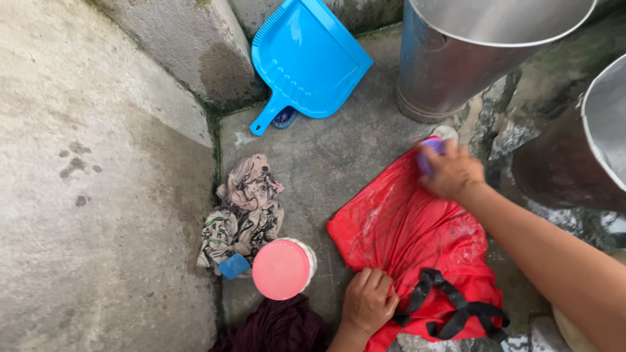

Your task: The person washes clothes by hand, applying soap, scrubbing garments with a brush and by hand, pouring water over them, and wringing them.

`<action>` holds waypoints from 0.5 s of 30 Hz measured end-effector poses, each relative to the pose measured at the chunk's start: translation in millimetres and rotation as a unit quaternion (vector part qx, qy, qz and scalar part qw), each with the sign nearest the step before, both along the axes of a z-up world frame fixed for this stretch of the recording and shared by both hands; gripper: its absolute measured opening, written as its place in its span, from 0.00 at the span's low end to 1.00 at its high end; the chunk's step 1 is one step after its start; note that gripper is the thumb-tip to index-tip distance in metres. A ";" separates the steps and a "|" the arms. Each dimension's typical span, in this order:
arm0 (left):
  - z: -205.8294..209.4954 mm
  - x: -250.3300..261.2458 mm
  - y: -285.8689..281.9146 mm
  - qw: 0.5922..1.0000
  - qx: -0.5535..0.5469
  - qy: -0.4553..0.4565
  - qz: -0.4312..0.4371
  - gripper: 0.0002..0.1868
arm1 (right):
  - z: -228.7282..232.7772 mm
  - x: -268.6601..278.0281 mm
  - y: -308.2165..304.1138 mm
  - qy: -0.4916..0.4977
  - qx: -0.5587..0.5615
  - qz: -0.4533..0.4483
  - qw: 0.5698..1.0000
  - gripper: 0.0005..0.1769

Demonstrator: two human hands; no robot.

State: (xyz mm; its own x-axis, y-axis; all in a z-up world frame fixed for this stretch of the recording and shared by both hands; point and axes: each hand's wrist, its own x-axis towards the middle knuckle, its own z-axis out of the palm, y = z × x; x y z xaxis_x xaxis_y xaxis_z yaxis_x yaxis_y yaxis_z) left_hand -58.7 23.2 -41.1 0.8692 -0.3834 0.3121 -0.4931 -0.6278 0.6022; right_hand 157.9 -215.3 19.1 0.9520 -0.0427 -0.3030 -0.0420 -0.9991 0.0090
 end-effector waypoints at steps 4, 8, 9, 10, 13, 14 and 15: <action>0.5 -3.1 1.2 1.000 -0.013 -0.014 -0.002 0.10 | -23.0 -97.3 81.9 -0.205 0.257 0.489 0.808 0.39; -8.4 -3.4 -3.0 0.999 0.038 0.037 0.004 0.09 | -18.4 -1.6 44.1 0.068 -0.010 0.247 0.967 0.28; -8.3 -3.0 -4.8 0.996 0.059 0.070 -0.008 0.10 | -6.6 19.2 28.2 -0.069 0.034 0.196 0.978 0.45; -6.0 0.0 -2.5 0.991 0.082 0.099 -0.025 0.10 | 8.4 31.1 9.9 -0.015 -0.025 0.019 0.999 0.41; 14.5 6.1 -5.2 0.993 0.104 0.038 0.032 0.20 | 8.7 10.7 23.1 0.002 -0.009 0.066 0.998 0.40; 21.2 6.5 -8.1 0.994 0.098 0.039 0.031 0.20 | 2.7 -10.8 27.9 0.030 -0.005 0.134 0.990 0.40; 26.1 7.6 -7.2 0.990 0.113 -0.013 0.077 0.26 | -6.8 -45.2 36.4 0.027 0.022 0.222 0.974 0.40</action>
